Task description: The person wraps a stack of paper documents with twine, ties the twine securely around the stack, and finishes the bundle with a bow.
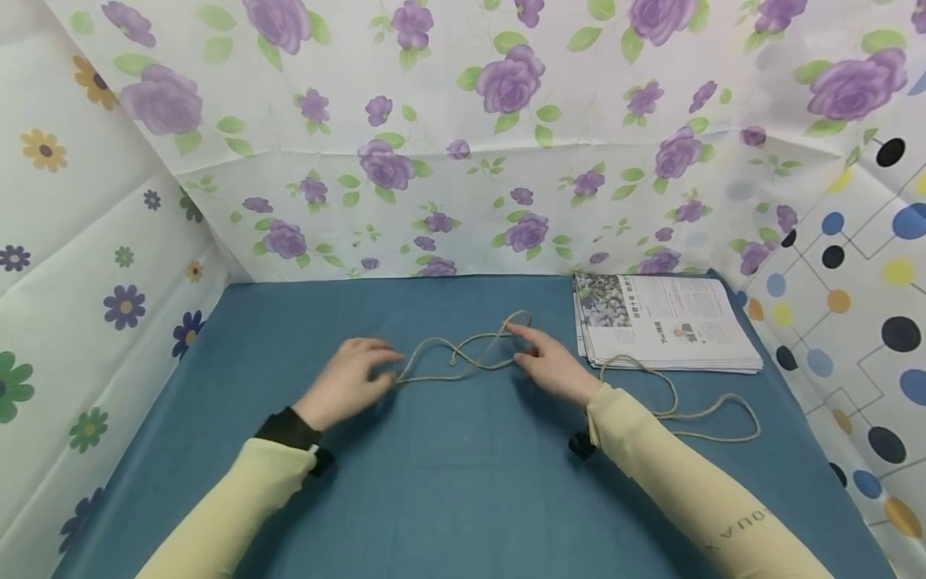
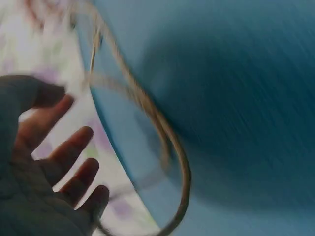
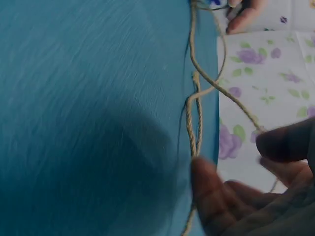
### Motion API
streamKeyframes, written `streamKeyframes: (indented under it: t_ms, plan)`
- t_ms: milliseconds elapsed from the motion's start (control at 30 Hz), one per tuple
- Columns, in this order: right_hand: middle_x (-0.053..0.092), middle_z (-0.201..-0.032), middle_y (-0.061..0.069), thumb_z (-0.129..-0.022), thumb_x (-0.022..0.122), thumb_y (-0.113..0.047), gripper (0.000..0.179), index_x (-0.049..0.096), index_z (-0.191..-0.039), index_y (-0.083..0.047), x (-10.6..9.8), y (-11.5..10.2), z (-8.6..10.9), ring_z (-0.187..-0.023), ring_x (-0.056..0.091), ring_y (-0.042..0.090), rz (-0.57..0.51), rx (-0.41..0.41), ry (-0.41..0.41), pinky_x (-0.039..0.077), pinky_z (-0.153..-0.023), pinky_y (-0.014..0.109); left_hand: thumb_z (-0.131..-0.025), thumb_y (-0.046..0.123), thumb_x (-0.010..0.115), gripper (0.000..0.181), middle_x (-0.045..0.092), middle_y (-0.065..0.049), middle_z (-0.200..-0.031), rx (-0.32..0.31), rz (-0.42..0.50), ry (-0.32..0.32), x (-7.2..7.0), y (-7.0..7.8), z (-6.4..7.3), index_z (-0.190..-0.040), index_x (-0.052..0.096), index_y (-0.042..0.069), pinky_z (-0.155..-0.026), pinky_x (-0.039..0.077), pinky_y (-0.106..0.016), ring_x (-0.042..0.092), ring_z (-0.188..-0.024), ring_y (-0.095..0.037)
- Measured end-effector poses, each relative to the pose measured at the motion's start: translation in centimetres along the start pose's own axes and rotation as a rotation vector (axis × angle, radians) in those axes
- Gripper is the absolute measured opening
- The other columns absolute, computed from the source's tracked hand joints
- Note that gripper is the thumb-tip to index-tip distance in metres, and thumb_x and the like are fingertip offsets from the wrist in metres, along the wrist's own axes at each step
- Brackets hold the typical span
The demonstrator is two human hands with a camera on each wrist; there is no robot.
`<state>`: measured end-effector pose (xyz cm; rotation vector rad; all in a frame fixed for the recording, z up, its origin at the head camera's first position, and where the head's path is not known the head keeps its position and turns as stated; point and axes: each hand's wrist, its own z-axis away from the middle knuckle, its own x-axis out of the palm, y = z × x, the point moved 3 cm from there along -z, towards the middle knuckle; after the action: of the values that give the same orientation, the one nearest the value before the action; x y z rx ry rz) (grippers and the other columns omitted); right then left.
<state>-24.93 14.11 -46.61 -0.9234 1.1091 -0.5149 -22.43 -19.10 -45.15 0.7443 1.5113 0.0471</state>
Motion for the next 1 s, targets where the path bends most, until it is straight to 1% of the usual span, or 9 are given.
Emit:
streamKeyframes:
  t_ms: [133, 233, 333, 500, 633, 700, 800, 900, 1000]
  plan:
    - [0.042, -0.155, 0.016, -0.109, 0.051, -0.017, 0.046, 0.046, -0.154, -0.01, -0.1, 0.2, 0.4, -0.132, 0.051, 0.037, 0.135, -0.053, 0.02, 0.047, -0.1, 0.053, -0.098, 0.02, 0.07, 0.036, 0.053, -0.017, -0.147, 0.152, -0.111, -0.15, 2.6, 3.4, -1.3, -0.134, 0.069, 0.015, -0.11, 0.037, -0.056, 0.044, -0.138, -0.039]
    - [0.058, -0.142, 0.012, -0.108, 0.053, -0.019, 0.033, 0.064, -0.139, -0.011, -0.5, 0.5, 1.0, -0.13, 0.054, 0.034, 0.181, -0.064, 0.067, 0.046, -0.102, 0.053, -0.1, 0.021, 0.069, 0.044, 0.044, -0.021, -0.155, 0.179, -0.124, -0.234, 3.7, 4.5, -1.8, -0.142, 0.063, 0.014, -0.114, 0.034, -0.058, 0.036, -0.144, -0.044]
    - [0.068, -0.127, 0.008, -0.106, 0.056, -0.019, 0.026, 0.073, -0.124, -0.013, -1.5, 1.2, 2.0, -0.121, 0.061, 0.031, 0.28, -0.092, 0.14, 0.048, -0.099, 0.053, -0.099, 0.02, 0.07, 0.044, 0.044, -0.023, -0.154, 0.165, -0.103, -0.269, 4.1, 4.4, -1.8, -0.142, 0.062, 0.011, -0.116, 0.03, -0.058, 0.034, -0.145, -0.046]
    - [0.072, -0.115, 0.01, -0.1, 0.066, -0.02, 0.022, 0.076, -0.117, -0.009, -3.9, 3.7, 4.4, -0.108, 0.063, 0.036, 0.562, -0.126, 0.248, 0.047, -0.091, 0.058, -0.096, 0.014, 0.076, 0.015, 0.056, -0.023, -0.141, 0.178, -0.103, -0.18, 3.8, 2.8, -1.1, -0.11, 0.072, 0.011, -0.108, 0.041, -0.054, 0.049, -0.134, -0.042]
    - [0.069, -0.114, 0.013, -0.093, 0.076, -0.023, 0.025, 0.075, -0.115, -0.01, -5.4, 6.1, 6.5, -0.106, 0.061, 0.038, 0.718, -0.07, 0.246, 0.046, -0.087, 0.059, -0.096, 0.011, 0.074, 0.008, 0.064, -0.016, -0.12, 0.207, -0.162, -0.062, 2.9, 1.3, -0.4, -0.094, 0.067, 0.012, -0.091, 0.051, -0.048, 0.061, -0.111, -0.034]
    - [0.067, -0.111, 0.013, -0.092, 0.078, -0.021, 0.025, 0.075, -0.113, -0.01, -5.9, 7.1, 7.3, -0.102, 0.061, 0.037, 0.731, -0.044, 0.227, 0.048, -0.084, 0.057, -0.1, 0.011, 0.07, 0.006, 0.065, -0.01, -0.106, 0.16, -0.147, -0.024, 2.2, 0.4, -0.1, -0.097, 0.064, 0.01, -0.078, 0.052, -0.042, 0.063, -0.092, -0.025]
    - [0.063, -0.101, 0.009, -0.092, 0.078, -0.016, 0.014, 0.073, -0.103, -0.01, -6.4, 8.1, 7.8, -0.093, 0.06, 0.031, 0.723, -0.037, 0.208, 0.05, -0.079, 0.052, -0.106, 0.012, 0.059, 0.005, 0.062, -0.004, -0.091, 0.008, -0.056, 0.031, 0.9, -1.3, 0.2, -0.106, 0.06, 0.007, -0.065, 0.047, -0.037, 0.056, -0.073, -0.015]
    - [0.058, -0.092, 0.004, -0.093, 0.075, -0.01, 0.006, 0.069, -0.092, -0.013, -6.8, 8.8, 8.0, -0.085, 0.055, 0.025, 0.713, -0.046, 0.202, 0.048, -0.074, 0.046, -0.111, 0.014, 0.047, 0.014, 0.064, -0.008, -0.093, -0.168, 0.07, 0.086, -0.7, -3.1, 0.7, -0.118, 0.054, 0.004, -0.06, 0.045, -0.037, 0.058, -0.071, -0.017]
    - [0.056, -0.089, 0.002, -0.094, 0.073, -0.008, 0.011, 0.066, -0.088, -0.015, -7.1, 9.2, 8.3, -0.082, 0.051, 0.023, 0.711, -0.067, 0.195, 0.045, -0.072, 0.044, -0.112, 0.014, 0.035, 0.024, 0.065, -0.015, -0.098, -0.291, 0.134, 0.128, -2.5, -4.9, 1.4, -0.128, 0.049, 0.001, -0.06, 0.044, -0.039, 0.06, -0.073, -0.022]
